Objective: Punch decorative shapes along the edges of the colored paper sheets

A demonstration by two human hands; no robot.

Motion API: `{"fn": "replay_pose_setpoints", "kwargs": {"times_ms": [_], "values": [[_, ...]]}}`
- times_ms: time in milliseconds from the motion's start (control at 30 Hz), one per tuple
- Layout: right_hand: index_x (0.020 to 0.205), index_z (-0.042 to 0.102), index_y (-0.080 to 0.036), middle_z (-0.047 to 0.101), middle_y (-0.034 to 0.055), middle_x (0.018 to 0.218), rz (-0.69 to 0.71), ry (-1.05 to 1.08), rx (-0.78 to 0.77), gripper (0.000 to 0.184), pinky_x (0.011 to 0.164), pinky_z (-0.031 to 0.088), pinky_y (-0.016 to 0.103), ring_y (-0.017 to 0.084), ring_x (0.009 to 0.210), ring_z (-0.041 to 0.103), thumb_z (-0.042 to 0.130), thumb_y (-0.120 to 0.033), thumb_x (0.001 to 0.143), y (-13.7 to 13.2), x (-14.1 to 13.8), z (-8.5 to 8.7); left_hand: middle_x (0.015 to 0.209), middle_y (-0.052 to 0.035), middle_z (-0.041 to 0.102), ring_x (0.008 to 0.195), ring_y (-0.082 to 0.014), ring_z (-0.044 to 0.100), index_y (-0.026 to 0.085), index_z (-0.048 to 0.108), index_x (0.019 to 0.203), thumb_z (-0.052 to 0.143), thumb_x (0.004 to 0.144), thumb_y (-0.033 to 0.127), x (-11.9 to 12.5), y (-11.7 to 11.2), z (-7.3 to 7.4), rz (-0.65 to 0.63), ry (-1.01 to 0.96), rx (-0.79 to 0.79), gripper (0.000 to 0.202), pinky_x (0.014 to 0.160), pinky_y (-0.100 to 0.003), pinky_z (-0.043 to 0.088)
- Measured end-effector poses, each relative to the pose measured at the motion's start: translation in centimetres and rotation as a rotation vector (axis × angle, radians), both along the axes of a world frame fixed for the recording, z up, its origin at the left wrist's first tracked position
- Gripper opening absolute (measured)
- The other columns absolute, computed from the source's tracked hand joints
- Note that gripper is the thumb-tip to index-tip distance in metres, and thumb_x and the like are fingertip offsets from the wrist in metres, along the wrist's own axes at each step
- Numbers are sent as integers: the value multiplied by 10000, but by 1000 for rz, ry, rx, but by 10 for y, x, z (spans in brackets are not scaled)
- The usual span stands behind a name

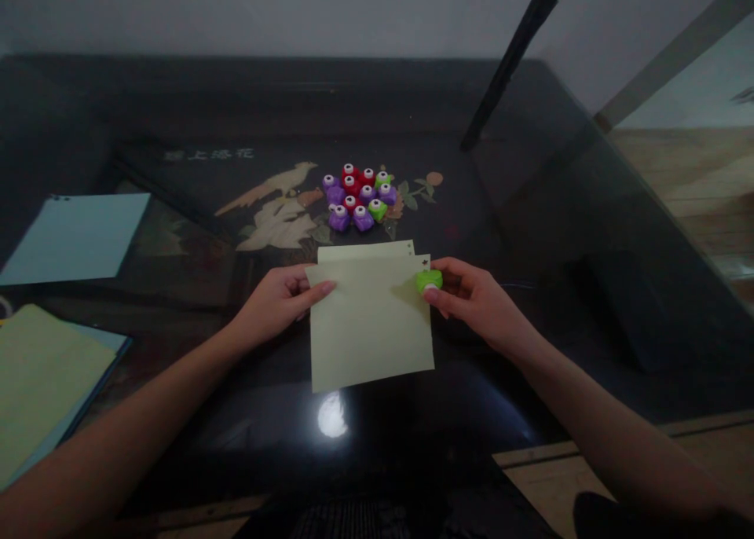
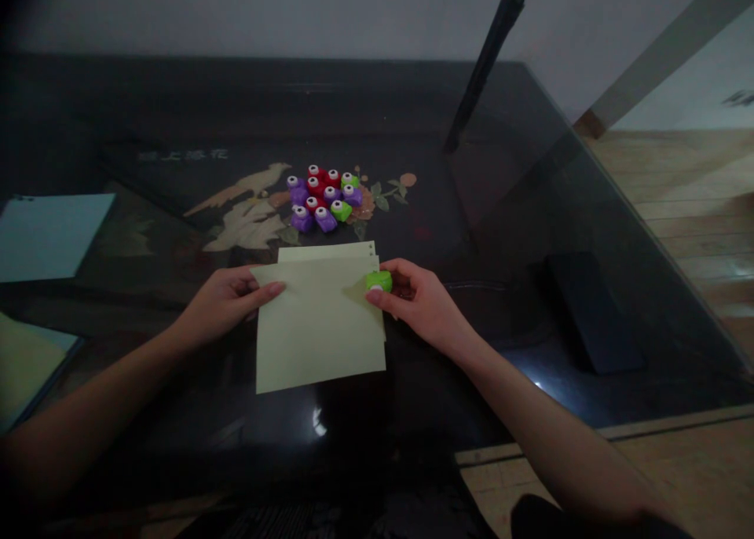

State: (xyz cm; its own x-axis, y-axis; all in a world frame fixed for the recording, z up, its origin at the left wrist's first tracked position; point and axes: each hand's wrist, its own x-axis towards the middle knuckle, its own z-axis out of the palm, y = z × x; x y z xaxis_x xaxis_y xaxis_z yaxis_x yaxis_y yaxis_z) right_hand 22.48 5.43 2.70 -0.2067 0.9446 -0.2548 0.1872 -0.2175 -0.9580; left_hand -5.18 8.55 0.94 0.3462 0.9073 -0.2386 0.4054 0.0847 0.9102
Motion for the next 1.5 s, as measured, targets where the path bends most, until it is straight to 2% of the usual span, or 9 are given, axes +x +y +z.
{"fn": "replay_pose_setpoints", "kwargs": {"times_ms": [367, 633, 867, 1033, 1133, 1333, 1500], "values": [[927, 584, -173, 594, -18, 730, -14, 5, 31, 283, 469, 329, 221, 68, 523, 449, 713, -302, 711, 0, -1, -1, 452, 66, 488, 389, -63, 414, 172, 541, 605, 619, 778, 337, 4, -1, 8, -7, -31, 8, 252, 365, -150, 292], [903, 573, -176, 582, -25, 720, 15, -17, 37, 261, 498, 340, 227, 78, 551, 474, 701, -322, 729, 1, 0, 1, 490, 50, 549, 407, -74, 460, 172, 582, 656, 617, 777, 336, 4, 0, 7, -14, -16, 3, 206, 371, -156, 326], [879, 554, -178, 569, -32, 697, 36, -36, 47, 228, 491, 332, 228, 79, 534, 463, 686, -310, 748, 2, -1, 1, 474, 57, 520, 402, -76, 453, 175, 551, 615, 619, 780, 356, 4, -1, 6, -18, -11, 10, 254, 365, -155, 322], [862, 548, -178, 554, -40, 674, 25, -46, 50, 229, 481, 324, 228, 75, 522, 455, 690, -315, 746, 1, -1, 4, 462, 65, 488, 397, -73, 429, 169, 577, 659, 623, 779, 367, 3, -1, 4, -7, 17, 22, 236, 364, -155, 303], [858, 546, -181, 552, -45, 667, 9, -30, 55, 230, 467, 321, 220, 66, 505, 442, 693, -319, 746, 0, 2, 7, 461, 61, 494, 395, -74, 436, 162, 588, 682, 626, 779, 385, 4, 0, 8, -10, 35, 34, 246, 376, -158, 322], [846, 560, -173, 533, -50, 623, 14, 28, 59, 271, 453, 320, 220, 65, 486, 444, 705, -381, 750, 1, 16, 14, 509, 41, 555, 416, -86, 481, 156, 606, 725, 625, 797, 403, 16, -1, 24, -38, 40, 20, 258, 395, -173, 368], [860, 562, -176, 529, -55, 598, -8, 40, 29, 292, 430, 289, 221, 60, 462, 411, 709, -402, 748, 3, 30, 12, 511, 26, 584, 408, -99, 504, 150, 597, 705, 619, 796, 438, 32, -1, 24, -41, 50, -4, 303, 402, -194, 398]]}}
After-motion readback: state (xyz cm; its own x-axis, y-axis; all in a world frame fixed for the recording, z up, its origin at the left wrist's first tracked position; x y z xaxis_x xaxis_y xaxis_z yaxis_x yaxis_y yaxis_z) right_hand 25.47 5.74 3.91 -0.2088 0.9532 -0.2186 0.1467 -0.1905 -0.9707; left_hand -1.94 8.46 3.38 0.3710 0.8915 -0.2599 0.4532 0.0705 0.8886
